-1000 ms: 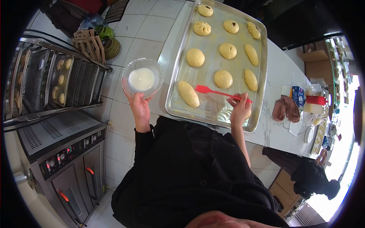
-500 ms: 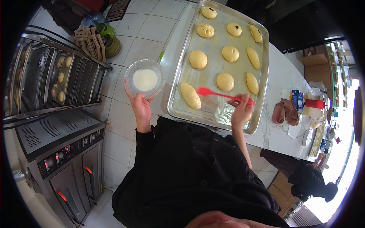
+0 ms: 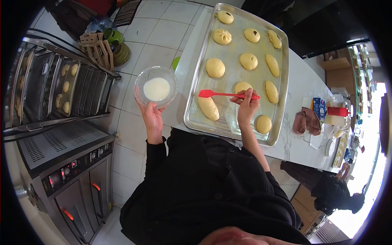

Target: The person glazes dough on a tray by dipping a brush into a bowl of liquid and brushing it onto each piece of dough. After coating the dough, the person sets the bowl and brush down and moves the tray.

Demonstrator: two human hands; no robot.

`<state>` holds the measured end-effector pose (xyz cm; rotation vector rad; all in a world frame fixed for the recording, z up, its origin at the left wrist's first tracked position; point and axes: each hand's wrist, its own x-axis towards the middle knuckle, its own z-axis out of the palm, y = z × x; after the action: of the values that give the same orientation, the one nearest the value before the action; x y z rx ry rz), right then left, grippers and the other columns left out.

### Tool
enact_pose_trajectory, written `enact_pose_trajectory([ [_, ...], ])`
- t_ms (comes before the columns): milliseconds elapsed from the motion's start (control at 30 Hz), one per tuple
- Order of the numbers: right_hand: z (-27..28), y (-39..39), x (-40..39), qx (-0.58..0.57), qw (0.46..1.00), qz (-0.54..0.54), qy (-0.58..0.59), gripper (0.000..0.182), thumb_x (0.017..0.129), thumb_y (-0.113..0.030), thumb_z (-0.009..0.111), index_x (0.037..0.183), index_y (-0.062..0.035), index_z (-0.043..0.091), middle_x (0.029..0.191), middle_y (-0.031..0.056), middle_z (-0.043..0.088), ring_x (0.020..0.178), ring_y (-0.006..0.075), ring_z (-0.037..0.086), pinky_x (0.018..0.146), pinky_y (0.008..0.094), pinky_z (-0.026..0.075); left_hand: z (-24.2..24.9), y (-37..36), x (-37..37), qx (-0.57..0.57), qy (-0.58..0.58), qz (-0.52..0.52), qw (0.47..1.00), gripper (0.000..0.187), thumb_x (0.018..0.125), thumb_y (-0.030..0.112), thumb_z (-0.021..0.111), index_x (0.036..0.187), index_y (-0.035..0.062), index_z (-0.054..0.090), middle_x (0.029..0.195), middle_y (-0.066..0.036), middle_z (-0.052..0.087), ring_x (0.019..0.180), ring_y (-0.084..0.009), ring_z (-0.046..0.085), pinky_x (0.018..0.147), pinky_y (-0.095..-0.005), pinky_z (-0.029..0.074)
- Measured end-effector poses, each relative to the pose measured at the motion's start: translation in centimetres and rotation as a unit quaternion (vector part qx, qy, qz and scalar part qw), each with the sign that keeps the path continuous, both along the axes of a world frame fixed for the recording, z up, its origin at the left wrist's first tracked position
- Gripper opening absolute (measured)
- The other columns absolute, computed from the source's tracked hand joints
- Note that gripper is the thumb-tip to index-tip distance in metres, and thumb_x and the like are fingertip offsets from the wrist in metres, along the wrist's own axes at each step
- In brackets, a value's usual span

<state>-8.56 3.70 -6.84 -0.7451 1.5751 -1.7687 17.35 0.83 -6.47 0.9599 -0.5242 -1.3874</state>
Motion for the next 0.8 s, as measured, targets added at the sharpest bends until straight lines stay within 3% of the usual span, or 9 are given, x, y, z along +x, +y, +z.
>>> enact_pose_trajectory([
  [167,-2.5,2.8,-1.9,0.027,0.996,-0.071,-0.039,0.032,0.092,-0.028,0.039,0.078,-0.0009,0.045,0.066,0.0093,0.053,0.049,0.0143,0.055,0.047,0.0307,0.054,0.8,-1.1,-0.1,-0.017,-0.032,-0.005,0.999,0.075,0.069,0.002,0.039,0.136,0.0216,0.012,0.132,-0.012,0.028,0.111,-0.0298,0.045,0.075,-0.0425,0.053],
  [400,-0.6,5.2,-3.3,0.039,0.986,-0.158,-0.025,0.033,0.092,-0.028,0.038,0.077,0.0005,0.044,0.064,0.0101,0.052,0.044,0.0159,0.054,0.041,0.0283,0.051,0.9,-2.3,-0.8,-0.011,-0.033,-0.048,0.998,0.078,0.066,0.001,0.036,0.136,0.0229,0.009,0.132,-0.009,0.026,0.113,-0.0265,0.042,0.075,-0.0429,0.052],
  [567,-1.0,3.0,-1.0,0.003,0.987,-0.151,-0.045,0.033,0.092,-0.028,0.038,0.077,0.0014,0.044,0.064,0.0101,0.051,0.045,0.0164,0.055,0.043,0.029,0.052,0.9,-2.7,-1.4,-0.011,-0.028,-0.095,0.995,0.078,0.066,0.002,0.036,0.136,0.0229,0.009,0.131,-0.009,0.027,0.112,-0.0257,0.043,0.077,-0.0421,0.052],
  [800,-0.7,8.4,-1.4,0.059,0.981,-0.185,0.008,0.032,0.093,-0.025,0.038,0.078,0.0026,0.045,0.062,0.0088,0.051,0.043,0.0155,0.053,0.041,0.0268,0.049,0.9,-2.3,-2.4,0.019,-0.024,-0.172,0.985,0.078,0.066,0.002,0.038,0.136,0.0218,0.009,0.129,-0.011,0.029,0.111,-0.0249,0.044,0.078,-0.0407,0.051],
])
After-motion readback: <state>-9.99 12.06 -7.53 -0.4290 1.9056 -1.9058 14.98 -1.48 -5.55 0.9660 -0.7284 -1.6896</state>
